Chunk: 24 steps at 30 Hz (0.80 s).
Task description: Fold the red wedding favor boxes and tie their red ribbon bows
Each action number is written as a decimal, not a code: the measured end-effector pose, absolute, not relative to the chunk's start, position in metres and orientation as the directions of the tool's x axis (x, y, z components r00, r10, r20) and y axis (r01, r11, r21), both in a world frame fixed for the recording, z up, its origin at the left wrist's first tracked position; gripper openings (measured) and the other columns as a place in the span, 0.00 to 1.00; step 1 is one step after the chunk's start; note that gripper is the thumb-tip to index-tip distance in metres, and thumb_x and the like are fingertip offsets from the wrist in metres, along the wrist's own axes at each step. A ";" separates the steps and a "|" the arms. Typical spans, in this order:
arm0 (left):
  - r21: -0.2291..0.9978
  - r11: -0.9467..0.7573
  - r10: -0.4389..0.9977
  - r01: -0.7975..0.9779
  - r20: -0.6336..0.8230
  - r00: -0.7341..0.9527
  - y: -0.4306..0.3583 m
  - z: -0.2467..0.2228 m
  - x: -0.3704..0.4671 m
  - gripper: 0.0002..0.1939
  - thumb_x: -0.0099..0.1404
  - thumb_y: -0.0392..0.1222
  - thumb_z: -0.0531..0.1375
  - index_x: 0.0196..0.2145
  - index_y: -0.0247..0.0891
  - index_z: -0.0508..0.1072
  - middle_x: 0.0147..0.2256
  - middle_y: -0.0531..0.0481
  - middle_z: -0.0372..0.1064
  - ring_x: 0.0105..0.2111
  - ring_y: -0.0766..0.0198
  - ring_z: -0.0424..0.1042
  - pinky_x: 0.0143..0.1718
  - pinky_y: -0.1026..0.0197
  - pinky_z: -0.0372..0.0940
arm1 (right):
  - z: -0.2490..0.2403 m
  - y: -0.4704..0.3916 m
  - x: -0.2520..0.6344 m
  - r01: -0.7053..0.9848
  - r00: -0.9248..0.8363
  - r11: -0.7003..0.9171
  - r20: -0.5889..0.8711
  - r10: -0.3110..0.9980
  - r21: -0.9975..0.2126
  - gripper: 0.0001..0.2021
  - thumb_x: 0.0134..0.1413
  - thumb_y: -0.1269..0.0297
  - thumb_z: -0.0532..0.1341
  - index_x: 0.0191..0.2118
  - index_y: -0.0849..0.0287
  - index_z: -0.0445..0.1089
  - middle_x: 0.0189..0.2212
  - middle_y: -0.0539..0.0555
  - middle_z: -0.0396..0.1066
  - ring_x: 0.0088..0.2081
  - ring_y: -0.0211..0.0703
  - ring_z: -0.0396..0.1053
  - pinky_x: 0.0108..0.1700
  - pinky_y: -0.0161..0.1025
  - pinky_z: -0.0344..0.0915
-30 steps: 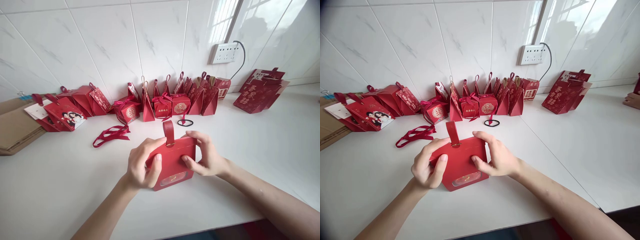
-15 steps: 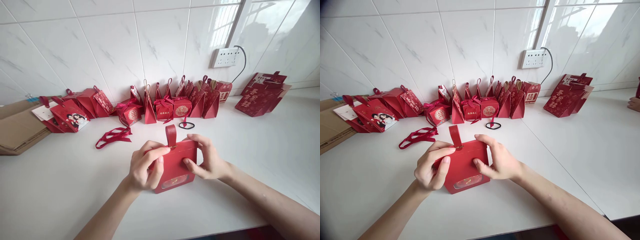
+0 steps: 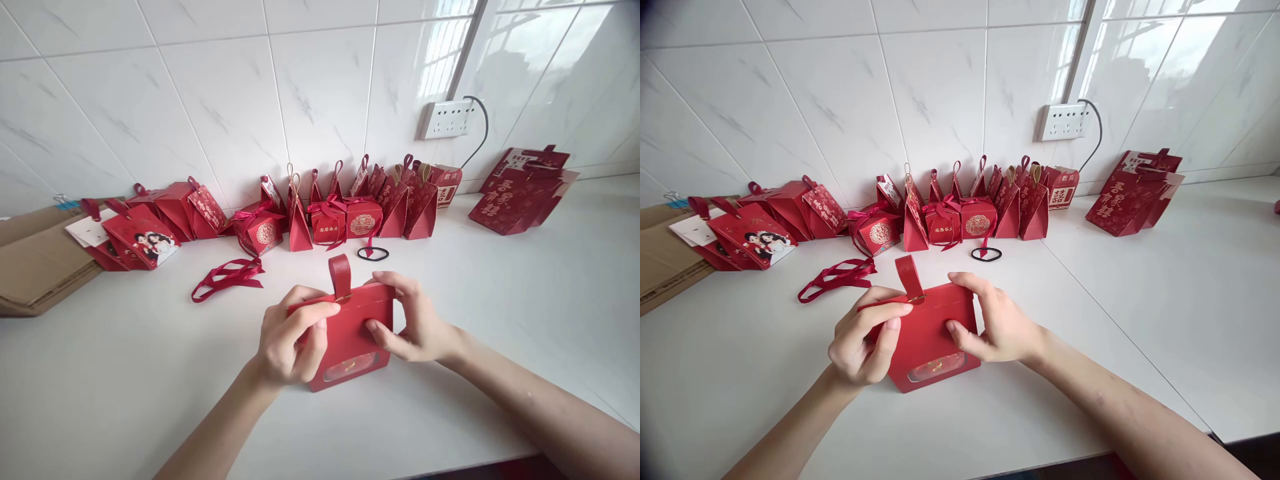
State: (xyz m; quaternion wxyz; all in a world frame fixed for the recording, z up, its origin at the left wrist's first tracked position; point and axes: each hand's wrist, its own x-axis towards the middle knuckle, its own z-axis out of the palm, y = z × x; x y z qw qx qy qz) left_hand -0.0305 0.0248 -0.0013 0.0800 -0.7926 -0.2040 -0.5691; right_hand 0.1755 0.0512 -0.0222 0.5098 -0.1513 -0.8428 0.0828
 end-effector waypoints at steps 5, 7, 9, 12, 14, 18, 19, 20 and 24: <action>0.098 -0.907 0.227 0.408 0.933 0.280 0.025 -0.002 -0.030 0.17 0.60 0.23 0.51 0.42 0.33 0.72 0.34 0.47 0.68 0.31 0.67 0.69 0.24 0.67 0.67 | -0.022 0.051 0.176 0.186 -0.429 0.937 0.834 0.347 -0.295 0.27 0.59 0.68 0.59 0.61 0.55 0.49 0.44 0.60 0.68 0.38 0.45 0.73 0.37 0.42 0.76; 0.102 -0.910 0.229 0.402 0.932 0.282 0.025 -0.002 -0.030 0.17 0.60 0.23 0.51 0.43 0.33 0.72 0.34 0.47 0.68 0.31 0.67 0.69 0.24 0.66 0.67 | -0.023 0.051 0.176 0.189 -0.428 0.936 0.832 0.352 -0.298 0.28 0.58 0.68 0.59 0.61 0.55 0.49 0.45 0.60 0.68 0.38 0.46 0.73 0.37 0.43 0.76; 0.105 -0.910 0.230 0.400 0.932 0.279 0.025 -0.002 -0.030 0.16 0.60 0.24 0.51 0.43 0.33 0.72 0.34 0.47 0.68 0.31 0.67 0.69 0.24 0.66 0.67 | -0.023 0.051 0.176 0.184 -0.428 0.938 0.835 0.345 -0.293 0.29 0.58 0.69 0.59 0.62 0.56 0.48 0.45 0.61 0.68 0.38 0.46 0.73 0.37 0.42 0.76; 0.112 -0.907 0.236 0.406 0.933 0.271 0.025 -0.003 -0.031 0.17 0.60 0.24 0.51 0.44 0.32 0.72 0.34 0.46 0.68 0.31 0.66 0.69 0.24 0.66 0.67 | -0.023 0.052 0.176 0.177 -0.434 0.940 0.834 0.339 -0.290 0.29 0.57 0.70 0.59 0.62 0.56 0.48 0.46 0.61 0.68 0.39 0.46 0.73 0.37 0.42 0.76; 0.117 -0.904 0.243 0.411 0.932 0.270 0.025 -0.003 -0.031 0.18 0.60 0.24 0.51 0.45 0.33 0.72 0.34 0.46 0.68 0.31 0.66 0.70 0.24 0.66 0.67 | -0.023 0.052 0.176 0.180 -0.437 0.938 0.830 0.347 -0.297 0.29 0.57 0.70 0.60 0.62 0.55 0.48 0.46 0.61 0.67 0.39 0.47 0.73 0.38 0.43 0.75; 0.109 -0.910 0.232 0.400 0.933 0.275 0.025 -0.003 -0.031 0.18 0.60 0.24 0.51 0.45 0.33 0.72 0.34 0.46 0.68 0.32 0.66 0.70 0.25 0.65 0.67 | -0.023 0.051 0.177 0.177 -0.439 0.932 0.822 0.364 -0.317 0.29 0.57 0.69 0.59 0.61 0.54 0.48 0.44 0.60 0.68 0.38 0.48 0.73 0.37 0.43 0.75; 0.109 -0.912 0.231 0.396 0.933 0.276 0.025 -0.003 -0.031 0.18 0.60 0.24 0.51 0.45 0.32 0.72 0.34 0.46 0.68 0.32 0.66 0.70 0.24 0.65 0.67 | -0.023 0.051 0.177 0.178 -0.439 0.932 0.822 0.363 -0.317 0.29 0.57 0.70 0.59 0.61 0.54 0.48 0.44 0.60 0.68 0.38 0.47 0.73 0.36 0.43 0.75; 0.112 -0.912 0.233 0.395 0.933 0.274 0.025 -0.003 -0.031 0.17 0.60 0.24 0.51 0.45 0.32 0.72 0.34 0.46 0.68 0.31 0.66 0.70 0.24 0.65 0.67 | -0.023 0.051 0.177 0.179 -0.440 0.933 0.822 0.360 -0.313 0.29 0.57 0.70 0.59 0.61 0.54 0.48 0.44 0.60 0.68 0.37 0.46 0.73 0.36 0.42 0.75; 0.127 -0.903 0.252 0.410 0.930 0.267 0.025 -0.003 -0.031 0.16 0.60 0.25 0.51 0.43 0.33 0.71 0.34 0.46 0.69 0.31 0.66 0.70 0.23 0.66 0.67 | -0.022 0.051 0.176 0.174 -0.440 0.940 0.831 0.341 -0.293 0.30 0.56 0.70 0.60 0.61 0.55 0.48 0.44 0.60 0.68 0.38 0.46 0.73 0.36 0.42 0.75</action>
